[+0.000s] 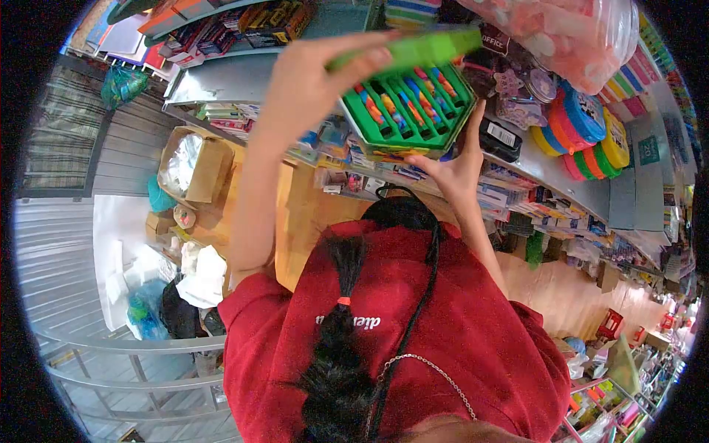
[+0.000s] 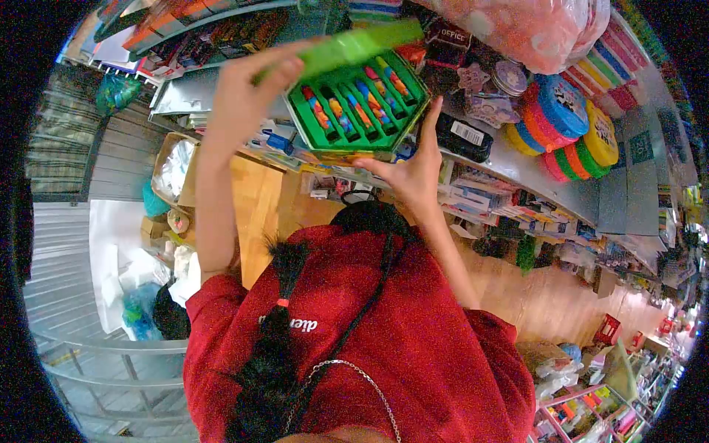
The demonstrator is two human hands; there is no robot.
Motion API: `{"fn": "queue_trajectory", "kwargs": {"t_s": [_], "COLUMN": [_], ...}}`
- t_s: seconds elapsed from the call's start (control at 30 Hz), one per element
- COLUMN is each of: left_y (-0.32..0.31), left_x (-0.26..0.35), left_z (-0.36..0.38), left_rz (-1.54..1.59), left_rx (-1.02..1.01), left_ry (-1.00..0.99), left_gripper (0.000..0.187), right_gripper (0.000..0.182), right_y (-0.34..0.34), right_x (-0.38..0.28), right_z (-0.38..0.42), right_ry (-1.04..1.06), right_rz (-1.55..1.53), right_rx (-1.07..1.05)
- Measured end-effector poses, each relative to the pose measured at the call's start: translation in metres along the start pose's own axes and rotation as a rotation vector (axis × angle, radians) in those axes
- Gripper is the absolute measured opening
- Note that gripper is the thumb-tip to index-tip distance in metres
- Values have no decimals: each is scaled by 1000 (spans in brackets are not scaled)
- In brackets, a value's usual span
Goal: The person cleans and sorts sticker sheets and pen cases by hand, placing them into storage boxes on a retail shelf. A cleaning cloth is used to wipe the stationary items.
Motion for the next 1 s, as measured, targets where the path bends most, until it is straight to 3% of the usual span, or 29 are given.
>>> {"fn": "queue_trajectory", "kwargs": {"t_s": [0.27, 0.47, 0.57, 0.67, 0.9, 1.0], "left_y": [23, 11, -4, -38, -52, -55], "left_x": [-17, 1, 3, 22, 13, 9], "left_z": [11, 7, 8, 18, 41, 46], "left_rz": [153, 240, 21, -522, -567, -557], "left_rx": [195, 117, -27, -145, -196, -193], "left_ry": [202, 100, 41, -329, -325, -319], "left_gripper": [47, 45, 43, 43, 54, 56], "right_gripper": [128, 127, 127, 127, 131, 134], "right_y": [-1, -2, -1, -1, 0, -2], "right_x": [1, 3, 2, 6, 1, 3], "right_z": [-1, 0, -1, -1, 0, 0], "right_ry": [-41, 9, -3, -44, -44, -15], "right_rz": [-59, -13, -21, -10, -10, -161], "right_rx": [-38, -47, -52, -75, 7, 58]}}
Point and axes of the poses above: each hand's wrist, its own z-axis away from the middle knuckle, its own y-axis out of the back of the hand, x = y × z, the point moved 2 cm from there along -z, towards the middle knuckle, and after that the axes turned 1 degree about -y, right-handed, at the moved point
